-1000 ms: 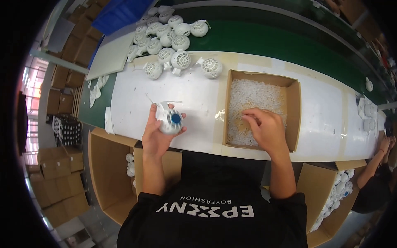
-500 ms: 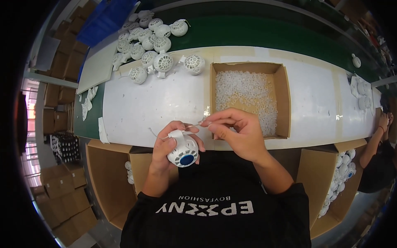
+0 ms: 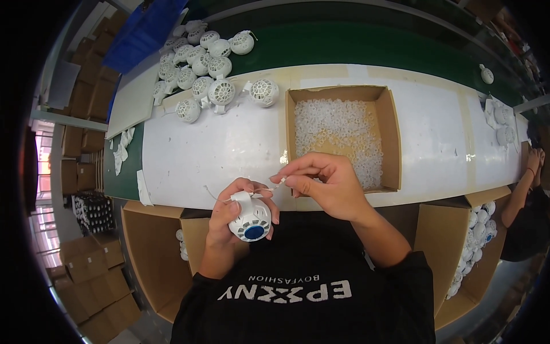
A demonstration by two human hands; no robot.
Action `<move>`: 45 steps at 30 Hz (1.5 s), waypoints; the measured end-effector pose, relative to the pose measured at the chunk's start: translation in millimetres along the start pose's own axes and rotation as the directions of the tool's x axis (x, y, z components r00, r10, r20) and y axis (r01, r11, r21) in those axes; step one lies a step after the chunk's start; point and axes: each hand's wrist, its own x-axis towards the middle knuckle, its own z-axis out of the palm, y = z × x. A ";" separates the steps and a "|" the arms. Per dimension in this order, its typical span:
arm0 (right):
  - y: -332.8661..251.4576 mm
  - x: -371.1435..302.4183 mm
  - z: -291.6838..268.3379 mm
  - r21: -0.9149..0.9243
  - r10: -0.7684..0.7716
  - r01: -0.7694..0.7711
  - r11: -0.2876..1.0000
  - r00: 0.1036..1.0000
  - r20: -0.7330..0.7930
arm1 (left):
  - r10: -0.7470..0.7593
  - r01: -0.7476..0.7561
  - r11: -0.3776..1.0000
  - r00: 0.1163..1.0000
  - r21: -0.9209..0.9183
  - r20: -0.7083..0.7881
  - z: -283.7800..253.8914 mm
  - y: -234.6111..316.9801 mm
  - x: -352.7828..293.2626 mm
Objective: Assembling decorative plastic items by joining white plastic shells to blue bases using small plastic pins.
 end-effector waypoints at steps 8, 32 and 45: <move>1.0 -6.7 -4.9 -0.024 -0.008 0.008 1.000 1.000 0.020 | -0.004 0.004 0.998 1.000 0.059 -0.003 -0.2 -0.3 3.8; -0.3 -7.2 8.5 -0.411 -0.388 0.431 0.804 0.902 0.188 | -0.161 0.176 0.964 0.983 -0.198 0.092 24.1 -24.4 7.1; -1.4 -12.9 7.4 -0.495 -0.535 0.587 0.641 0.804 0.260 | -0.154 0.171 0.971 0.982 -0.168 0.108 26.8 -25.4 4.7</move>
